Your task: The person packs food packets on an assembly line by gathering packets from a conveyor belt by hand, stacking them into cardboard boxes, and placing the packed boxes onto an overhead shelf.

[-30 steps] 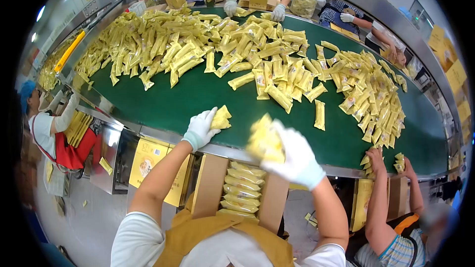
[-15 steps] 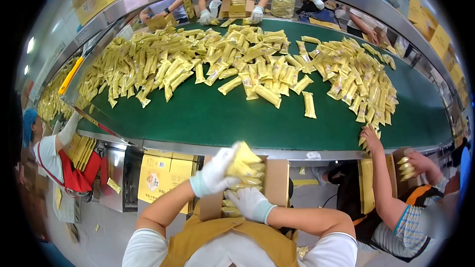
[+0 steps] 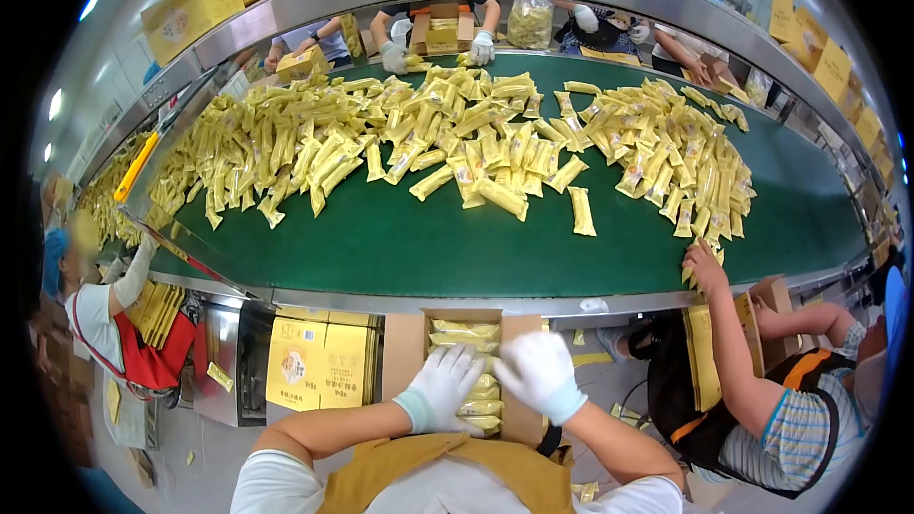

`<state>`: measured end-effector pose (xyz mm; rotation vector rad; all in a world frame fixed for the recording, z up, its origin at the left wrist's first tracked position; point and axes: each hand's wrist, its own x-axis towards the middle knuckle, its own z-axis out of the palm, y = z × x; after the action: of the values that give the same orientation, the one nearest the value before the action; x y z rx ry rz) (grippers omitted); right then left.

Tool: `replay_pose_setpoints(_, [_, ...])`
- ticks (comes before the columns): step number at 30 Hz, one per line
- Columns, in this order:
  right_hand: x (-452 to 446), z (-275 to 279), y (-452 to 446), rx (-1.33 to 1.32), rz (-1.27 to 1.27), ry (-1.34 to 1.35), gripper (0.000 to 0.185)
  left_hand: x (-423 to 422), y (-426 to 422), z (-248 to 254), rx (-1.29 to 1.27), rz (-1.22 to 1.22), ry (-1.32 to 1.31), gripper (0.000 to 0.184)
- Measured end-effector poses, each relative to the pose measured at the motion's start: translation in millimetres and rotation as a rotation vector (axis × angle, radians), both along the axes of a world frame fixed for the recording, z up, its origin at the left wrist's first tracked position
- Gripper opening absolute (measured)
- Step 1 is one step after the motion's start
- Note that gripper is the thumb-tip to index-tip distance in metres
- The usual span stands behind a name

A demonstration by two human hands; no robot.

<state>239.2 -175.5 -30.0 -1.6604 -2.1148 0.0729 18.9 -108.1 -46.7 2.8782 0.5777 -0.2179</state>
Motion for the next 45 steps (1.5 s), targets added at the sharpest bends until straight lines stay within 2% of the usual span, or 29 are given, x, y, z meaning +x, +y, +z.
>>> replay_pose_setpoints(1, [0.7, -4.9, 14.8, 0.199, -0.094, 0.091, 0.043, 2.3, -3.7, 3.0, 0.056, -0.011, 0.041, 0.112])
replay_pose_setpoints(2, [1.5, -8.1, 30.4, 0.061, -0.141, 0.114, 0.044, 7.3, -5.2, 1.3, 0.021, 0.008, 0.102, 0.119])
replay_pose_setpoints(4, [2.8, -13.3, 61.7, -0.214, -0.248, 0.130, 0.048, 8.6, -4.3, 0.3, 0.018, 0.014, 0.081, 0.119])
replay_pose_setpoints(5, [0.9, -11.8, 74.4, -0.586, -0.272, 0.125, 0.049, 8.5, -3.3, -0.4, 0.018, 0.016, 0.068, 0.119])
replay_pose_setpoints(8, [12.5, -75.8, 96.1, -0.474, -0.218, 0.180, 0.045, 1.5, 0.9, -12.3, 0.009, -0.007, -0.055, 0.113])
replay_pose_setpoints(11, [11.4, -59.5, 82.3, -0.396, -0.093, 0.152, 0.036, -13.5, 3.2, -5.8, -0.106, -0.031, -0.354, 0.103])
replay_pose_setpoints(12, [11.4, -45.6, 72.9, -0.326, -0.042, 0.096, 0.029, -22.8, 3.0, 3.9, -0.169, 0.032, -0.527, 0.084])
replay_pose_setpoints(13, [15.2, -41.4, 61.8, -0.176, 0.046, 0.086, 0.024, -34.6, 3.8, -0.4, -0.126, 0.157, -0.707, 0.076])
replay_pose_setpoints(15, [14.9, -15.7, 39.6, -0.018, 0.018, 0.088, 0.022, -58.7, 0.8, -17.6, -0.037, 0.414, -1.070, 0.061])
replay_pose_setpoints(17, [16.7, -2.5, 25.9, 0.153, -0.058, 0.209, 0.024, -71.8, 4.6, -24.7, -0.123, 0.792, -1.224, 0.045])
replay_pose_setpoints(18, [21.2, -1.6, 21.6, 0.137, -0.158, 0.229, 0.025, -78.5, 8.0, -31.5, -0.330, 0.901, -1.283, 0.045])
replay_pose_setpoints(21, [39.5, -3.1, 29.4, 0.129, -0.473, 0.329, 0.018, -107.1, 18.9, -134.0, -0.442, 0.895, -0.904, 0.046])
replay_pose_setpoints(22, [44.0, -2.7, 34.1, 0.046, -0.537, 0.311, 0.021, -96.3, 9.4, -102.4, -0.778, 0.871, -0.749, 0.066])
replay_pose_setpoints(23, [48.4, -2.0, 39.7, -0.036, -0.602, 0.293, 0.024, -81.1, -1.0, -92.1, -1.005, 0.866, -0.730, 0.089])
replay_pose_setpoints(24, [52.9, -2.4, 44.6, -0.120, -0.667, 0.274, 0.028, -68.6, -8.0, -95.0, -1.048, 0.821, -0.712, 0.105])
replay_pose_setpoints(26, [64.7, -15.4, 54.4, -0.224, -0.601, 0.242, 0.035, -38.0, -4.4, -112.1, -1.059, 0.700, -0.842, 0.121])
replay_pose_setpoints(29, [69.4, -23.8, 63.5, -0.202, -0.476, 0.303, 0.039, -26.9, 11.7, -104.4, -0.982, 0.584, -1.031, 0.132])
replay_pose_setpoints(31, [60.2, 9.9, 64.5, -0.180, -0.404, 0.423, 0.039, -24.5, 32.6, -76.6, -0.890, 0.529, -1.155, 0.135])
replay_pose_setpoints(32, [64.5, 7.6, 69.1, -0.126, -0.367, 0.557, 0.039, -23.6, 47.3, -61.9, -0.842, 0.500, -1.214, 0.136])
replay_pose_setpoints(33, [57.7, 40.1, 72.6, -0.049, -0.289, 0.553, 0.039, -23.5, 62.7, -49.9, -0.799, 0.474, -1.266, 0.138])
replay_pose_setpoints(35, [73.2, 75.1, 92.0, -0.043, -0.248, 0.570, 0.039, -29.1, 110.3, -3.0, -0.544, 0.471, -1.197, 0.127])
replay_pose_setpoints(36, [72.6, 86.4, 111.0, 0.100, -0.147, 0.801, 0.043, -31.3, 134.8, 29.2, -0.437, 0.492, -1.137, 0.121])
replay_pose_setpoints(37, [72.5, 100.0, 132.6, 0.250, -0.044, 1.029, 0.050, -28.3, 174.0, 48.2, -0.678, 0.374, -1.287, 0.097])
replay_pose_setpoints(38, [87.0, 120.6, 154.2, 0.163, 0.079, 1.237, 0.057, -25.3, 213.4, 67.3, -0.955, 0.239, -1.430, 0.075])
replay_pose_setpoints(39, [64.1, 169.5, 174.5, 0.230, 0.221, 1.373, 0.059, -22.3, 252.8, 86.3, -1.218, 0.106, -1.535, 0.057])
replay_pose_setpoints(40, [71.9, 195.7, 202.4, 0.278, 0.281, 1.359, 0.054, -20.3, 288.8, 123.8, -0.857, 0.109, -1.483, 0.053])
replay_pose_setpoints(41, [79.7, 223.9, 233.1, 0.364, 0.348, 1.300, 0.050, -18.9, 324.4, 166.7, -0.328, 0.147, -1.375, 0.049])
replay_pose_setpoints(43, [83.3, 276.5, 287.4, 0.535, 0.461, 1.160, 0.042, -11.8, 388.8, 242.4, 0.461, 0.188, -1.265, 0.041])
replay_pose_setpoints(45, [79.2, 316.9, 329.0, 0.781, 0.502, 0.849, 0.039, 12.0, 378.5, 300.3, 0.149, 0.282, -1.472, 0.047])
